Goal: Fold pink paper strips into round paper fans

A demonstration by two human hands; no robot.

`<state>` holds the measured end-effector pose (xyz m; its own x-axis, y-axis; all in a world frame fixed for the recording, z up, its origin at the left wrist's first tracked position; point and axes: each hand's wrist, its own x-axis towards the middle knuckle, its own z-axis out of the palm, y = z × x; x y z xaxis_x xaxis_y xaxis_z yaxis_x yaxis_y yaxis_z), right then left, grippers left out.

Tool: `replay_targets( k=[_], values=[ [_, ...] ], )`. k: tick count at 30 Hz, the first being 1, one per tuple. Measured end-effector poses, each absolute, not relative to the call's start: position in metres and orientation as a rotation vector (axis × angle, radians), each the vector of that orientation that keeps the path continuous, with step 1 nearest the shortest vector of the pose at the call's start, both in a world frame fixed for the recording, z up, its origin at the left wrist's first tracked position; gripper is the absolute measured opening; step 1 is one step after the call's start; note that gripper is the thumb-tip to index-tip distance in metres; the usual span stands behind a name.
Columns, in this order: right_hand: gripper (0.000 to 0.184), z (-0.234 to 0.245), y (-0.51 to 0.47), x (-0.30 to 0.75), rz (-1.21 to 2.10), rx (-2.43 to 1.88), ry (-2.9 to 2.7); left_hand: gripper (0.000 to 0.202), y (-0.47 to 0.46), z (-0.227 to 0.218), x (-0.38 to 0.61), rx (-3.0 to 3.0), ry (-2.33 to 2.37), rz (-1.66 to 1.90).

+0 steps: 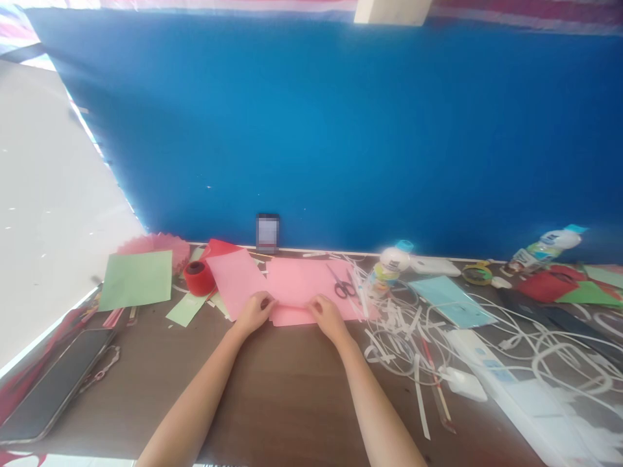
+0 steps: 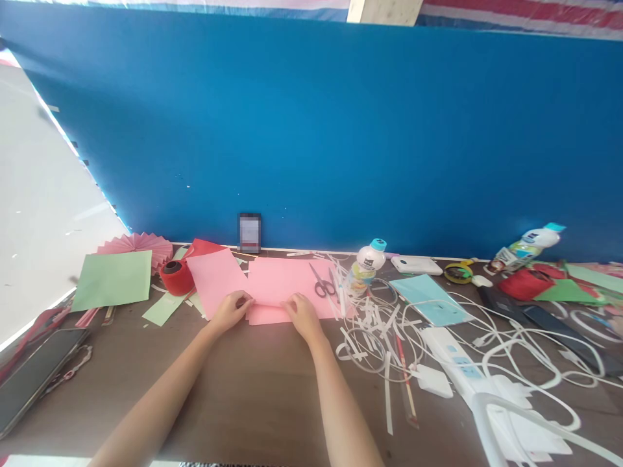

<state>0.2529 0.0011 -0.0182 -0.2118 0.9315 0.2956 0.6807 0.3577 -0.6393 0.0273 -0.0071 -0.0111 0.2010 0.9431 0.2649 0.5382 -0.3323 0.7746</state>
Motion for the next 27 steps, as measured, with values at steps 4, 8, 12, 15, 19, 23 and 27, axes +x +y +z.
replay_targets(
  k=[4,8,12,15,19,23,27],
  values=[
    [0.026,-0.012,-0.002,0.255,0.444,-1.503,-1.896,0.025,-0.012,-0.008,0.03,1.944,1.429,0.993],
    [0.026,-0.004,-0.006,0.251,0.12,-1.357,-1.919,0.023,-0.011,-0.011,0.031,1.883,1.494,0.994],
    [0.02,-0.001,-0.01,0.239,0.013,-1.15,-2.148,0.026,-0.006,-0.014,0.03,1.737,1.568,1.004],
    [0.016,-0.005,-0.01,0.233,0.155,-1.113,-2.269,0.029,-0.006,-0.01,0.028,1.731,1.656,1.14],
    [0.023,-0.011,-0.008,0.235,0.324,-1.179,-2.131,0.037,-0.012,-0.002,0.027,2.008,1.526,1.332],
    [0.027,-0.009,-0.006,0.239,0.63,-1.255,-1.736,0.058,-0.014,-0.005,0.033,1.959,1.283,1.263],
    [0.026,0.0,-0.006,0.237,0.894,-1.182,-1.526,0.041,-0.01,-0.008,0.036,1.569,1.305,1.265]
  ],
)
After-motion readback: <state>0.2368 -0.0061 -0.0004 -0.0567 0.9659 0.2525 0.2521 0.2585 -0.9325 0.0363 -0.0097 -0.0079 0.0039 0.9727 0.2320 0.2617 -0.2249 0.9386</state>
